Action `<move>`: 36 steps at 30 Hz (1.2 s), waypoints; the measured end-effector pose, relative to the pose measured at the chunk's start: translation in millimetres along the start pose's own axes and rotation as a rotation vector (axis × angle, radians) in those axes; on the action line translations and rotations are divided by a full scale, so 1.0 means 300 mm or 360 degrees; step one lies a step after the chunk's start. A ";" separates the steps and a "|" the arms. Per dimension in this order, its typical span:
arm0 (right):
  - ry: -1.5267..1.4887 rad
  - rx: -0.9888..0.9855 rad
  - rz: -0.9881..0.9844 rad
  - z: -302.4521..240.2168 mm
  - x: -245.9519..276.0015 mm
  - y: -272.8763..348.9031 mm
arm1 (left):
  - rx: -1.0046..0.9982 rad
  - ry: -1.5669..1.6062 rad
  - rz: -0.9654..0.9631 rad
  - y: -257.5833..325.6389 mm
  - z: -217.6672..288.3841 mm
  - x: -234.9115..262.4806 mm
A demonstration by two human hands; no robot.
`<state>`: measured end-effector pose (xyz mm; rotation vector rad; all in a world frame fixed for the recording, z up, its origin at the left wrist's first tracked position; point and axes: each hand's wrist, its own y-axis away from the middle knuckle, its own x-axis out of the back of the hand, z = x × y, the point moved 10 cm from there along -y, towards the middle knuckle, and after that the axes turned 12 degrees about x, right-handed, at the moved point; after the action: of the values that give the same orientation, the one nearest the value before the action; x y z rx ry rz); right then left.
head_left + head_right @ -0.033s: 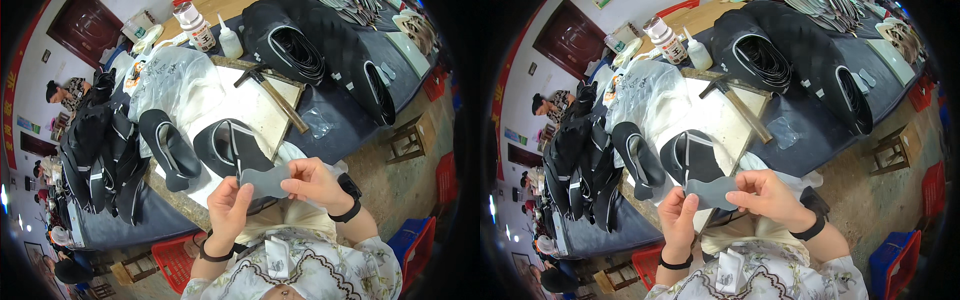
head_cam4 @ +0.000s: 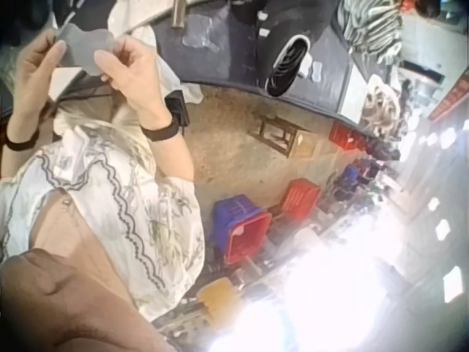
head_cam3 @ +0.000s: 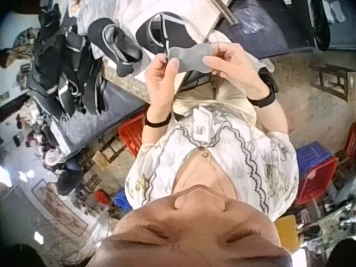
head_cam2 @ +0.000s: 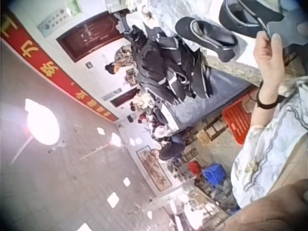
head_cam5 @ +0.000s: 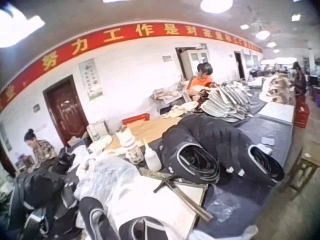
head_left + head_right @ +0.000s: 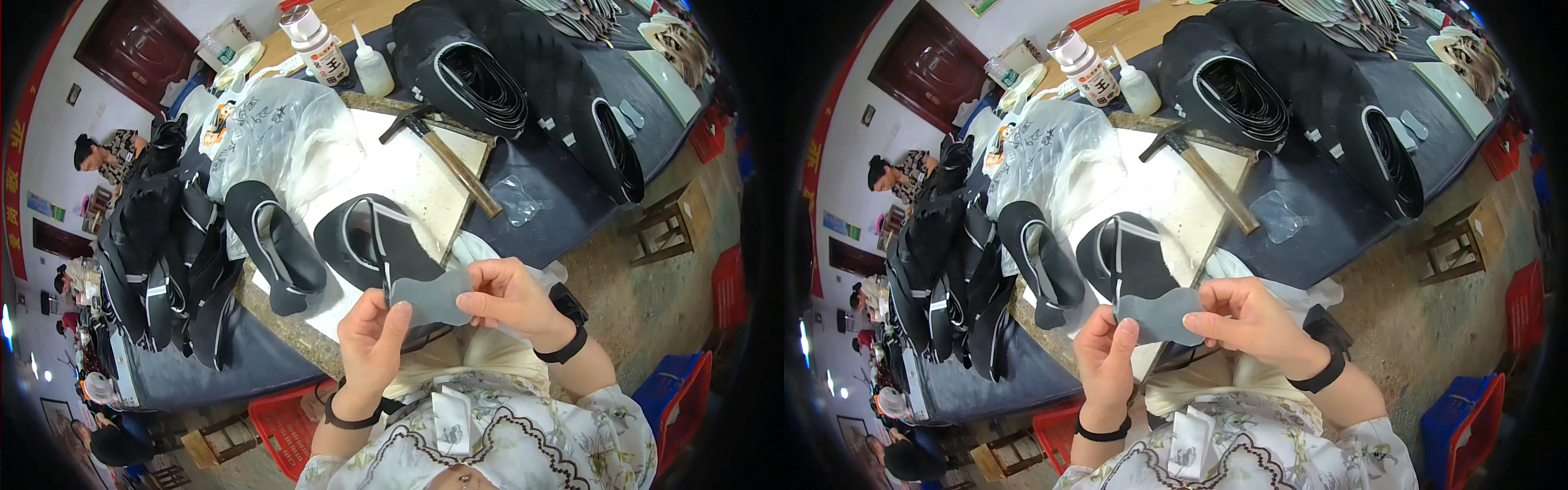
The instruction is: Applying adhesive patches and tape to the interior heel and sides of shoe uppers in a workshop.
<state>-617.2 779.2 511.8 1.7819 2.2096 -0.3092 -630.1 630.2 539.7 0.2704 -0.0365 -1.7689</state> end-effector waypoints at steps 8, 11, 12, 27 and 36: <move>-0.0417 0.0031 -0.0020 0.015 -0.043 -0.002 | -0.0063 0.0329 -0.0063 0.033 0.009 -0.005; -0.0461 0.0128 -0.0110 0.036 -0.063 0.001 | -0.0164 0.0193 -0.0146 0.051 0.024 -0.007; -0.0462 0.0129 -0.0107 0.050 -0.068 -0.002 | -0.0162 0.0192 -0.0149 0.049 0.027 -0.005; -0.0693 0.0139 0.0319 0.084 -0.017 -0.016 | 0.0100 0.0138 -0.0075 -0.022 -0.021 -0.014; -0.0623 0.0479 0.0469 0.027 -0.011 0.004 | 0.0080 0.0172 0.0025 -0.018 -0.040 -0.001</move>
<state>-614.8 773.6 505.5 1.9593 1.6733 -0.8763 -632.7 633.0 527.1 0.4004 -0.0055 -1.7371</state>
